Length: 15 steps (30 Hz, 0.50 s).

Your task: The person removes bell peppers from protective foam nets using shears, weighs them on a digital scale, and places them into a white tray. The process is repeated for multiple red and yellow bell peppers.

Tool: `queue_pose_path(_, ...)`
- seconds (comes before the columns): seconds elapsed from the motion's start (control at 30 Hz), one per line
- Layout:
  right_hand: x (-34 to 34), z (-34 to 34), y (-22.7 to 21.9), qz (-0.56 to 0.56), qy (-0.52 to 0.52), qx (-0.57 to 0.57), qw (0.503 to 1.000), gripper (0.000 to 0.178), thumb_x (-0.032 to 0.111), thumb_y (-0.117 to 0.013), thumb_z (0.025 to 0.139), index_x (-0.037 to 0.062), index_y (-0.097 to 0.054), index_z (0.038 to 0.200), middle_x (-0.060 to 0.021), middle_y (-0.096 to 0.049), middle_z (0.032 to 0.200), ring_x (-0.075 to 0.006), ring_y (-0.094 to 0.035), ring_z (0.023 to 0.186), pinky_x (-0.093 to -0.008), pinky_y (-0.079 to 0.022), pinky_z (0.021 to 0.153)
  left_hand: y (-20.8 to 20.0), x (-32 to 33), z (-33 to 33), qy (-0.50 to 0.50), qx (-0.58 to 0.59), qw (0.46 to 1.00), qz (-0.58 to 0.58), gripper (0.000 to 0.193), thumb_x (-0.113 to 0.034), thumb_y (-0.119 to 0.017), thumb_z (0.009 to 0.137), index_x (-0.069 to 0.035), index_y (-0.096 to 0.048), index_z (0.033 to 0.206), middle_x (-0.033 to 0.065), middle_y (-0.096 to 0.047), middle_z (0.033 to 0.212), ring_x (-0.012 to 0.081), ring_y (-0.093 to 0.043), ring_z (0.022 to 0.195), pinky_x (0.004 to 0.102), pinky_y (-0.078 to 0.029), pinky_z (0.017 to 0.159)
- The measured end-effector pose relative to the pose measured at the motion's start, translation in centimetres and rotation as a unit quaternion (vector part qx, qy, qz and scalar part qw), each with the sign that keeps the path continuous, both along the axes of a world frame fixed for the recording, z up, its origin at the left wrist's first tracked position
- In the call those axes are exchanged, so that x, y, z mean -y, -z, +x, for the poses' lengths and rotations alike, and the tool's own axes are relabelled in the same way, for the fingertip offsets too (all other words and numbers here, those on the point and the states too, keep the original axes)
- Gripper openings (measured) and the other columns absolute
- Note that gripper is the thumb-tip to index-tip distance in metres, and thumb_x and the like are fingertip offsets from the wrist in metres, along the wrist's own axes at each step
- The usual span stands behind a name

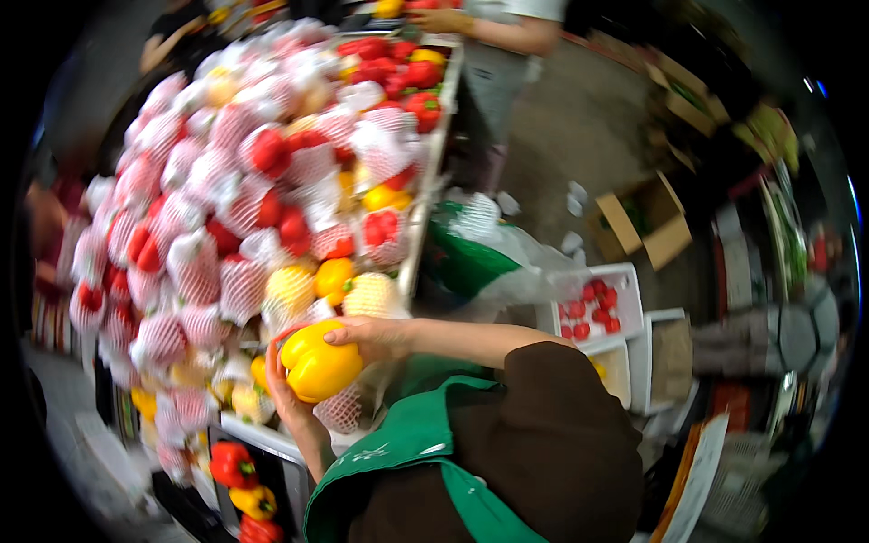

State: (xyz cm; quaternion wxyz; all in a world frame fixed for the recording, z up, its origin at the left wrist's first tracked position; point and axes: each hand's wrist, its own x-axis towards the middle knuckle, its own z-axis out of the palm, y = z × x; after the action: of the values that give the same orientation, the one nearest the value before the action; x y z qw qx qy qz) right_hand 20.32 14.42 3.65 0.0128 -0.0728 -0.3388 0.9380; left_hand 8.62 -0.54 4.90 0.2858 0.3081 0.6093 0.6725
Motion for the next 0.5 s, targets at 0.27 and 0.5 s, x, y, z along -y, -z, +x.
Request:
queue_pose_path(0.27, 0.0, 10.4, 4.2, -0.214, 0.309, -0.093, 0.922, 0.066, 0.044, -0.063, 0.084, 0.0152, -0.039, 0.138, -0.0092, -0.048, 0.135, -0.0262, -0.047, 0.124, -0.0484, -0.041, 0.1, -0.8, -2.7, 2.9, 0.118, -0.061, 0.987, -0.086, 0.038, -0.021, -0.051, 0.095, -0.001, -0.051, 0.126, 0.0135, -0.054, 0.128, 0.0207, -0.052, 0.118, 0.0279, -0.051, 0.078)
queue_pose_path(0.5, 3.2, 21.7, 13.7, -0.266, 0.618, 0.079, 0.736, 0.079, 0.052, -0.074, 0.073, 0.02, -0.036, 0.135, -0.0095, -0.045, 0.133, -0.0304, -0.049, 0.119, -0.0517, -0.045, 0.092, 1.0, -4.6, 4.5, 0.166, -0.023, 0.976, -0.141, 0.031, -0.02, -0.05, 0.095, 0.0, -0.057, 0.118, 0.0123, -0.06, 0.12, 0.0183, -0.056, 0.112, 0.0273, -0.048, 0.08)
